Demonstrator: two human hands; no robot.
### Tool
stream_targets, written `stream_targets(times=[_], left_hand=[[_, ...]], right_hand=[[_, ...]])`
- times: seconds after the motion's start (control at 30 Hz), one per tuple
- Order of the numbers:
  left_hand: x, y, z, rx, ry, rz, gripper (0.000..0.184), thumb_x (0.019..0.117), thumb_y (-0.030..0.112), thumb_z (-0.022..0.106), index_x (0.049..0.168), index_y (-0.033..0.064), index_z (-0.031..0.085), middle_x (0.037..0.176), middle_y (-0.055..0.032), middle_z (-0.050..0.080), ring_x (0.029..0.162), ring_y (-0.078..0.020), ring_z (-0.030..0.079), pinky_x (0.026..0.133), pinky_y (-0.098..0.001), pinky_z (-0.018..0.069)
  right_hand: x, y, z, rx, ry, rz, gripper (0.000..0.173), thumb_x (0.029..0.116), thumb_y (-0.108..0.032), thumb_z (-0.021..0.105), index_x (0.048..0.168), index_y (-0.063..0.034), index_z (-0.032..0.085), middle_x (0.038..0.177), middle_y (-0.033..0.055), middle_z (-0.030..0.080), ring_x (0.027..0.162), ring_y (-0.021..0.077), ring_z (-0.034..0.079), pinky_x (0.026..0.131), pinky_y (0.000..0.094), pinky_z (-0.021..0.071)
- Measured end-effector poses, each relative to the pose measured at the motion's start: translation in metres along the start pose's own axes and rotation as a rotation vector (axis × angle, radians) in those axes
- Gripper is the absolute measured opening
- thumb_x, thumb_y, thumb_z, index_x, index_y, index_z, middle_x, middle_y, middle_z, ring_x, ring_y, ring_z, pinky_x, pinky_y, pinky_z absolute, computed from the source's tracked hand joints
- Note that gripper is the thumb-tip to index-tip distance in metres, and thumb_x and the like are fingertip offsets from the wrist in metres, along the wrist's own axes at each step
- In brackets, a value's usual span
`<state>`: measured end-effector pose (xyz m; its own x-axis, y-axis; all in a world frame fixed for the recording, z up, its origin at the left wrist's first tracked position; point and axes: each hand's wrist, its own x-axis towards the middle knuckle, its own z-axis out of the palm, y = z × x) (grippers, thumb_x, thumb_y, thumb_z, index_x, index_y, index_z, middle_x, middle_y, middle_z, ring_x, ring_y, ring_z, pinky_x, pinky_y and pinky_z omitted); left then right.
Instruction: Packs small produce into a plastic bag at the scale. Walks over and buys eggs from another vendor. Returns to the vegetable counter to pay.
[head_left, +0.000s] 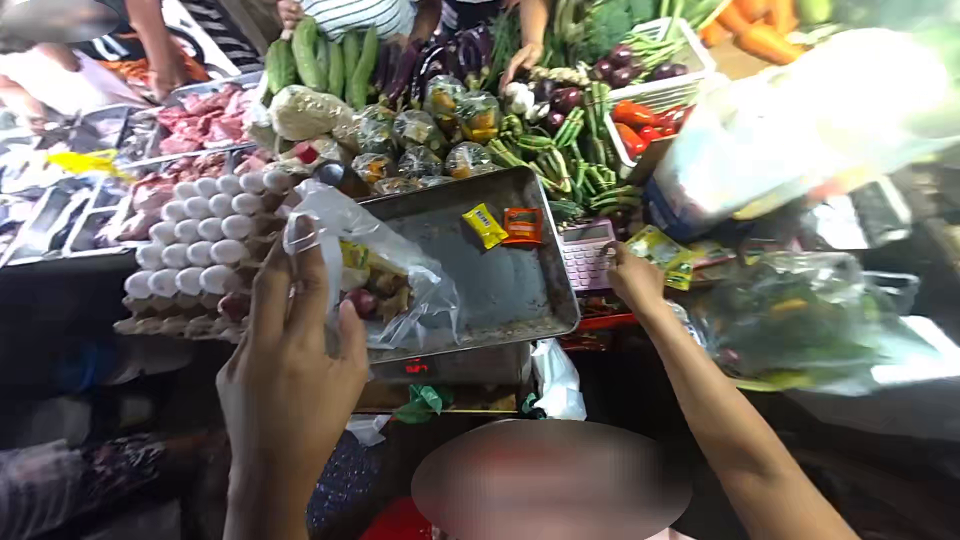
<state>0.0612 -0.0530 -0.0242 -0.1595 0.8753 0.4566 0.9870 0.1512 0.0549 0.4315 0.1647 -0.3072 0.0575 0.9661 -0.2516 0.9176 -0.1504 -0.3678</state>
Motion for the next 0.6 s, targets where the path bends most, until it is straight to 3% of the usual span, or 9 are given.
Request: stream_targets(times=[0.13,0.23,0.3,0.37,0.43,0.47,0.53,0.6], left_hand=[[0.0,0.004,0.0,0.026,0.081,0.012,0.049,0.1004,0.016,0.055,0.149,0.0096,0.054,0.148,-0.0188,0.053,0.077,-0.0259,0.066,0.058,-0.0417,0.0521],[0.002,0.007,0.001,0.076,0.137,0.04,0.043,0.1016,0.007,0.05,0.144,0.0079,0.058,0.156,-0.0173,0.044,0.106,-0.031,0.064,0.084,-0.0435,0.0528],[0.002,0.009,0.002,0.111,0.17,0.047,0.048,0.1012,0.004,0.05,0.149,0.0079,0.053,0.156,-0.0169,0.045,0.115,-0.031,0.062,0.093,-0.0414,0.0515],[0.0,0.008,0.002,0.077,0.201,0.032,0.045,0.0999,0.011,0.058,0.144,0.0045,0.057,0.147,-0.0194,0.052,0.115,-0.0298,0.064,0.094,-0.0402,0.0529],[0.0,0.008,0.005,-0.018,0.282,0.035,0.034,0.0955,0.016,0.071,0.125,-0.0007,0.069,0.128,-0.0212,0.064,0.107,-0.0268,0.067,0.091,-0.0363,0.0543],[0.0,0.007,0.007,-0.053,0.323,0.041,0.027,0.0941,0.015,0.073,0.115,-0.0019,0.072,0.117,-0.0213,0.068,0.101,-0.0252,0.068,0.086,-0.0335,0.0548],[0.002,0.004,0.008,-0.084,0.369,0.057,0.013,0.0938,0.008,0.069,0.102,-0.0012,0.074,0.104,-0.0198,0.069,0.096,-0.0233,0.067,0.083,-0.0306,0.054],[0.004,-0.002,0.007,-0.072,0.369,0.067,0.013,0.0941,0.003,0.063,0.095,0.0002,0.075,0.106,-0.0201,0.066,0.097,-0.027,0.064,0.086,-0.0355,0.0516]], right_hand=[[0.001,-0.004,-0.006,-0.013,-0.031,-0.004,0.038,0.1017,-0.019,0.051,0.138,-0.0195,0.06,0.108,0.0297,0.071,0.102,0.0553,0.066,0.078,0.0755,0.0461],[0.002,-0.006,-0.018,0.014,-0.048,-0.014,0.041,0.1018,-0.018,0.052,0.142,-0.0191,0.059,0.111,0.0289,0.07,0.105,0.0557,0.065,0.082,0.0763,0.0453],[-0.02,-0.024,-0.043,0.13,0.202,-0.164,0.038,0.1034,-0.016,0.051,0.141,-0.0097,0.058,0.102,0.0309,0.07,0.093,0.0551,0.067,0.076,0.0743,0.0486],[-0.066,-0.067,-0.079,0.288,0.537,-0.397,0.037,0.1044,-0.02,0.054,0.136,-0.0009,0.058,0.099,0.0249,0.069,0.083,0.0405,0.069,0.072,0.0578,0.0557],[-0.116,-0.122,-0.105,0.48,0.699,-0.74,0.031,0.1011,-0.016,0.06,0.125,0.0038,0.059,0.097,0.0179,0.067,0.079,0.023,0.066,0.07,0.0377,0.0566],[-0.137,-0.152,-0.109,0.561,0.651,-0.921,0.026,0.096,-0.014,0.063,0.116,0.0022,0.062,0.094,0.014,0.066,0.08,0.0179,0.065,0.071,0.0328,0.0564],[-0.161,-0.213,-0.104,0.571,0.367,-1.191,0.022,0.0884,-0.014,0.068,0.107,-0.0041,0.072,0.09,0.0093,0.069,0.08,0.0185,0.068,0.067,0.0343,0.058],[-0.161,-0.269,-0.089,0.455,0.004,-1.296,0.021,0.094,-0.01,0.065,0.113,-0.0037,0.072,0.1,0.0127,0.068,0.09,0.0255,0.069,0.073,0.0411,0.0594]])
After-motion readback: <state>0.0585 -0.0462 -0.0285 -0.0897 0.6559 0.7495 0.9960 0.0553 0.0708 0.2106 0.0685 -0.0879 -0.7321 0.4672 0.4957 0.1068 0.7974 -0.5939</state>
